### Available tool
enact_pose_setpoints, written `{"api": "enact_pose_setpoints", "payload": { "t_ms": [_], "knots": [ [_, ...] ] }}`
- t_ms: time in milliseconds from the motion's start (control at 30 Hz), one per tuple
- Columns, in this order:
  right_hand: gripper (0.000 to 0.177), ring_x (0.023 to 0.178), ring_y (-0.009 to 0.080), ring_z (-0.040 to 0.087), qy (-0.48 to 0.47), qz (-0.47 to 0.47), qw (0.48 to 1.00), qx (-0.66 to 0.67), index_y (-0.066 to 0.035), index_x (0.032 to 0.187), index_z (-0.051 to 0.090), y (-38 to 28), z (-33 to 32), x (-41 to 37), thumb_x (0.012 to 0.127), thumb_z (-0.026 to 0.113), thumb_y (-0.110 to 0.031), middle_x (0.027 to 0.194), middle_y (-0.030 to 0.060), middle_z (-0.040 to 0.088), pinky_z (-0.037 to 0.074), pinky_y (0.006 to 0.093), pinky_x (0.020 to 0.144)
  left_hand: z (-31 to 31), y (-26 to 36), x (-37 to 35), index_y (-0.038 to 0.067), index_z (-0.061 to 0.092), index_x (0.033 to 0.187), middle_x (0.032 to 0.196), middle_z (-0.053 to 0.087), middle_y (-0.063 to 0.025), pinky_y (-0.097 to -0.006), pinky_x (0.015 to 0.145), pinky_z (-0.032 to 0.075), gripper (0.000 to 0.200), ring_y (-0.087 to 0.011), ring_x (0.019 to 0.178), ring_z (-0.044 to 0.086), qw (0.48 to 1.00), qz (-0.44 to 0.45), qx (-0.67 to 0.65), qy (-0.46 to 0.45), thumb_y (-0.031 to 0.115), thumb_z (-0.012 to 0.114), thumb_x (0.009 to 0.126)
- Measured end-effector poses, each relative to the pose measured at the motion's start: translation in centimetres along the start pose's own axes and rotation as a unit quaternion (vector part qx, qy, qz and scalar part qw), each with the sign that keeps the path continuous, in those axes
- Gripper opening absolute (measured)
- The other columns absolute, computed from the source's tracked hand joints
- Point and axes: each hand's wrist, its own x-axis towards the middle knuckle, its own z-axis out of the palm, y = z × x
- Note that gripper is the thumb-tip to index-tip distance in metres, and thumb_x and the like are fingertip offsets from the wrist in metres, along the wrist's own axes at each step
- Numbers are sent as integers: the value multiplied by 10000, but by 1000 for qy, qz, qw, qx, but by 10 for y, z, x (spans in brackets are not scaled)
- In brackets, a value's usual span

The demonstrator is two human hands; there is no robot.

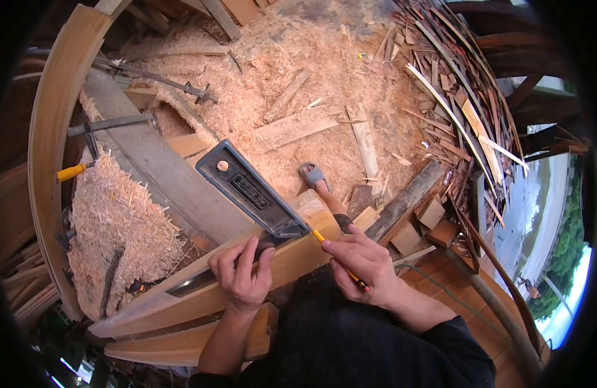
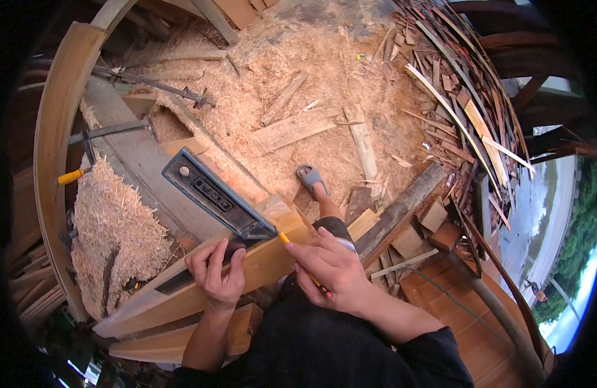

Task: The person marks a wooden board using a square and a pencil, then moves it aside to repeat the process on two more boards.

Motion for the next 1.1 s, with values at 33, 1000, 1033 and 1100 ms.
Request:
{"api": "enact_pose_setpoints", "payload": {
  "t_ms": [33, 1000, 1033, 1100],
  "knots": [
    [445, 942, 270, 697, -8, 2, 1000, -11, -16, 1246, 656, -3, -3, 0, 806, 720, -5, 1026, 110, 717, 510, 539, 990, 0, 0, 0, 69, 754, 1107, 1021, 610, -53, -386, 842, 461, 375, -263, 947, 548, 1000, 1, -1, -2, 167, 884, 768],
    [308, 968, 369, 617, 130, -298, 946, 0, -28, 1153, 607, -30, 4, 3, 897, 583, -198, 989, 126, 613, 521, 483, 870, -34, -5, 18, 16, 653, 1181, 1040, 697, -225, -445, 856, 523, 482, -340, 956, 687, 973, -22, -24, -228, 384, 742, 883],
    [357, 1041, 375, 608, 121, -337, 934, -5, -19, 1139, 595, -33, 9, 10, 871, 629, -252, 1008, 141, 620, 449, 543, 1029, -47, 4, 28, 44, 654, 1268, 1099, 721, -250, -451, 875, 531, 608, -336, 989, 715, 955, -31, 29, -293, 520, 723, 896],
    [411, 1076, 368, 606, 103, -309, 941, -92, -20, 1132, 594, -31, 0, 10, 841, 665, -301, 1046, 144, 629, 356, 585, 1111, -73, 58, 54, 35, 653, 1248, 1058, 722, -222, -430, 853, 530, 476, -331, 933, 696, 940, -48, -8, -338, 379, 725, 926]
  ]
}}
